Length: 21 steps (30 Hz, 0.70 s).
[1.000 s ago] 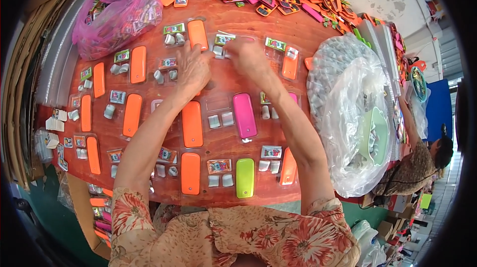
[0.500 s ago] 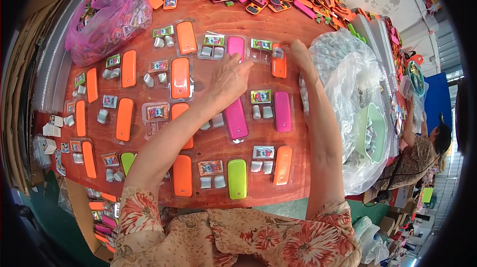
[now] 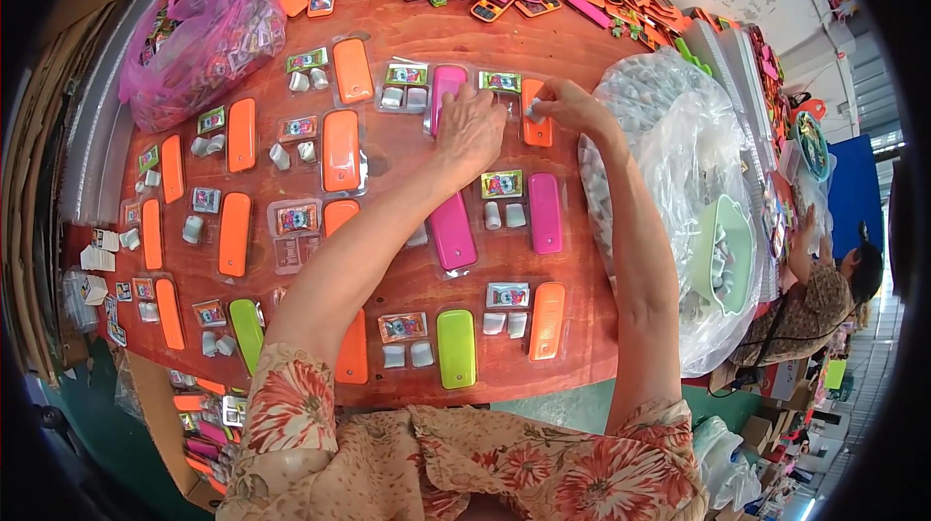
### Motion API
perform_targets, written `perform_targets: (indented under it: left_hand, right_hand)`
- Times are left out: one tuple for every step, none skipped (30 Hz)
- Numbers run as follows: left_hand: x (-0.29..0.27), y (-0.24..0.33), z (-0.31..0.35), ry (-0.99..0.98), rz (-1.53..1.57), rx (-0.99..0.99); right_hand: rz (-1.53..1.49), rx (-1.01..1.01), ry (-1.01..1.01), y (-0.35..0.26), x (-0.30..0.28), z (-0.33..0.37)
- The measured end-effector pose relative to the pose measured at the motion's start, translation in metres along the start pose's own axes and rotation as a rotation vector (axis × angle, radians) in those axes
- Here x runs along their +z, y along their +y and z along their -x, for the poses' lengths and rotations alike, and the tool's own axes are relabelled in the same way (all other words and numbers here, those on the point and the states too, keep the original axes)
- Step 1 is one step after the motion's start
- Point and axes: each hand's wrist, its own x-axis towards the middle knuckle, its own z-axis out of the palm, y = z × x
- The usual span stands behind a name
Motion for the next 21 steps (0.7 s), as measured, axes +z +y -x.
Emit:
perform_targets:
  left_hand:
    - [0.000, -0.002, 0.001, -0.002, -0.002, -0.001]
    - [-0.001, -0.005, 0.002, -0.005, 0.009, -0.003]
    - [-0.001, -0.006, 0.003, -0.009, 0.019, -0.005]
    - [-0.001, -0.006, 0.003, -0.008, 0.018, -0.006]
    - [-0.004, -0.001, 0.001, 0.036, 0.093, -0.045]
    - [-0.005, -0.001, 0.000, 0.079, 0.164, -0.088]
    - [-0.006, -0.002, -0.003, 0.081, 0.161, -0.091]
    - [-0.007, -0.003, -0.008, -0.010, 0.490, -0.240]
    - [-0.008, -0.003, -0.011, -0.103, 0.818, -0.389]
    - [-0.009, -0.003, -0.010, -0.102, 0.816, -0.389]
    - [-0.011, -0.003, -0.007, -0.073, 0.948, -0.414]
    - [-0.014, -0.003, -0.004, -0.042, 1.079, -0.438]
    - [-0.016, -0.002, -0.003, -0.011, 1.210, -0.461]
    - [-0.019, -0.002, -0.002, -0.011, 1.208, -0.462]
    - [-0.022, -0.001, -0.002, -0.077, 1.265, -0.563]
    - [-0.024, -0.001, -0.002, -0.144, 1.319, -0.665]
    - [-0.021, -0.006, -0.002, -0.144, 1.317, -0.667]
    - [-0.018, -0.015, -0.003, -0.102, 1.140, -0.563]
    - [-0.015, -0.022, -0.005, -0.062, 0.963, -0.460]
    - [-0.019, -0.024, -0.008, -0.054, 0.950, -0.425]
    - [-0.020, -0.028, -0.013, -0.057, 0.951, -0.423]
  right_hand:
    - [-0.040, 0.010, -0.013, -0.003, 0.000, 0.003]
    - [-0.040, 0.009, -0.012, -0.007, -0.002, 0.006]
    - [-0.024, 0.019, -0.011, -0.011, -0.004, 0.009]
    - [-0.008, 0.029, -0.011, -0.016, -0.006, 0.012]
    - [-0.005, 0.029, -0.008, -0.021, -0.010, 0.020]
    - [-0.281, 0.010, -0.021, -0.029, -0.011, 0.029]
    - [-0.557, -0.009, -0.036, -0.035, -0.012, 0.034]
    - [-0.656, -0.010, -0.040, -0.041, -0.012, 0.038]
    - [-0.657, -0.011, -0.040, -0.041, -0.010, 0.036]
    - [-0.718, -0.043, -0.070, -0.039, -0.008, 0.034]
    - [-0.780, -0.073, -0.099, -0.039, -0.005, 0.032]
    - [-0.783, -0.074, -0.099, -0.039, -0.005, 0.032]
    - [-0.782, -0.065, -0.119, -0.040, -0.004, 0.032]
    - [-0.780, -0.056, -0.140, -0.042, -0.004, 0.033]
    - [-0.782, -0.058, -0.140, -0.042, -0.005, 0.033]
    - [-0.724, -0.072, -0.141, -0.041, -0.006, 0.033]
    - [-0.666, -0.086, -0.144, -0.041, -0.006, 0.033]
    - [-0.667, -0.086, -0.144, -0.042, -0.006, 0.031]
    - [-0.666, -0.127, -0.134, -0.043, -0.006, 0.027]
    - [-0.664, -0.167, -0.122, -0.044, -0.006, 0.023]
    - [-0.665, -0.165, -0.119, -0.045, -0.004, 0.019]
